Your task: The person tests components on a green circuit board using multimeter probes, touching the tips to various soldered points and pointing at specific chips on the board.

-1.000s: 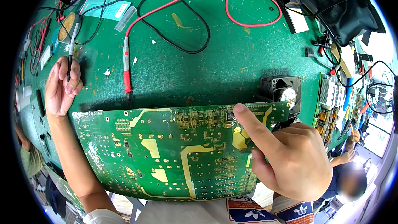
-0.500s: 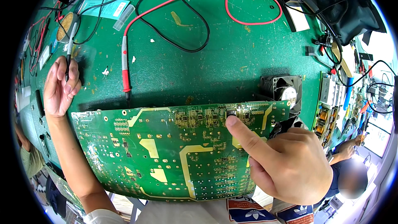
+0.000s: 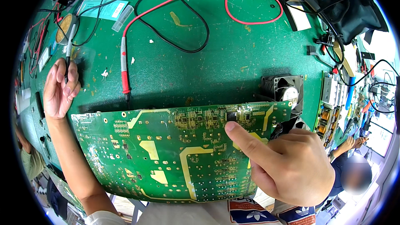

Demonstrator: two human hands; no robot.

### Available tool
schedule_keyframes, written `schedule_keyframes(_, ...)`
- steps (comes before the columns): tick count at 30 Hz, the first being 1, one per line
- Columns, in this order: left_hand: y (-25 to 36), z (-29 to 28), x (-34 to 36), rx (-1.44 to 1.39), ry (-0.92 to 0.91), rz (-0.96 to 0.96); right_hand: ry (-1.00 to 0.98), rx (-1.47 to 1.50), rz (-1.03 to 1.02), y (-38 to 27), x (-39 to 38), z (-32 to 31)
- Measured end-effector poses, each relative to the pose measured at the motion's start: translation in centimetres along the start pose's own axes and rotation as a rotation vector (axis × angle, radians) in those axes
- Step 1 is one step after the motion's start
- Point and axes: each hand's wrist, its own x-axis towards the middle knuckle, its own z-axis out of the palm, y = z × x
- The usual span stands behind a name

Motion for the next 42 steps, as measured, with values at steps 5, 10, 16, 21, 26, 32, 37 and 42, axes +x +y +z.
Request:
schedule_keyframes(5,0.1,-0.1,-0.5,0.004,0.005,-0.004,0.029,-0.006,-0.006,0.3,0.2,0.4)
schedule_keyframes(10,0.1,-0.1,-0.2,-0.001,-0.004,-0.004,0.036,0.002,-0.038,0.4,-0.1,0.3)
schedule_keyframes(16,0.0,-0.1,-0.3,0.004,0.001,0.0,0.011,-0.009,-0.065,-0.1,0.4,0.0)
schedule_keyframes(21,0.0,-0.3,-0.3,0.003,-0.002,-0.003,0.015,-0.008,-0.047,-0.2,0.4,0.0)
schedule_keyframes(26,0.1,-0.2,-0.5,0.008,0.004,-0.005,0.024,0.001,-0.045,-0.2,0.5,0.2)
schedule_keyframes(32,0.0,0.0,0.0,0.005,-0.005,-0.002,0.033,-0.009,-0.031,-0.2,0.3,0.2)
schedule_keyframes(37,0.3,0.0,-0.6,0.009,0.009,-0.01,0.051,-0.003,-0.036,-0.5,0.6,0.4)
schedule_keyframes(42,0.1,0.3,0.1,0.005,0.013,-0.017,0.065,-0.011,-0.037,-0.7,0.3,0.7)
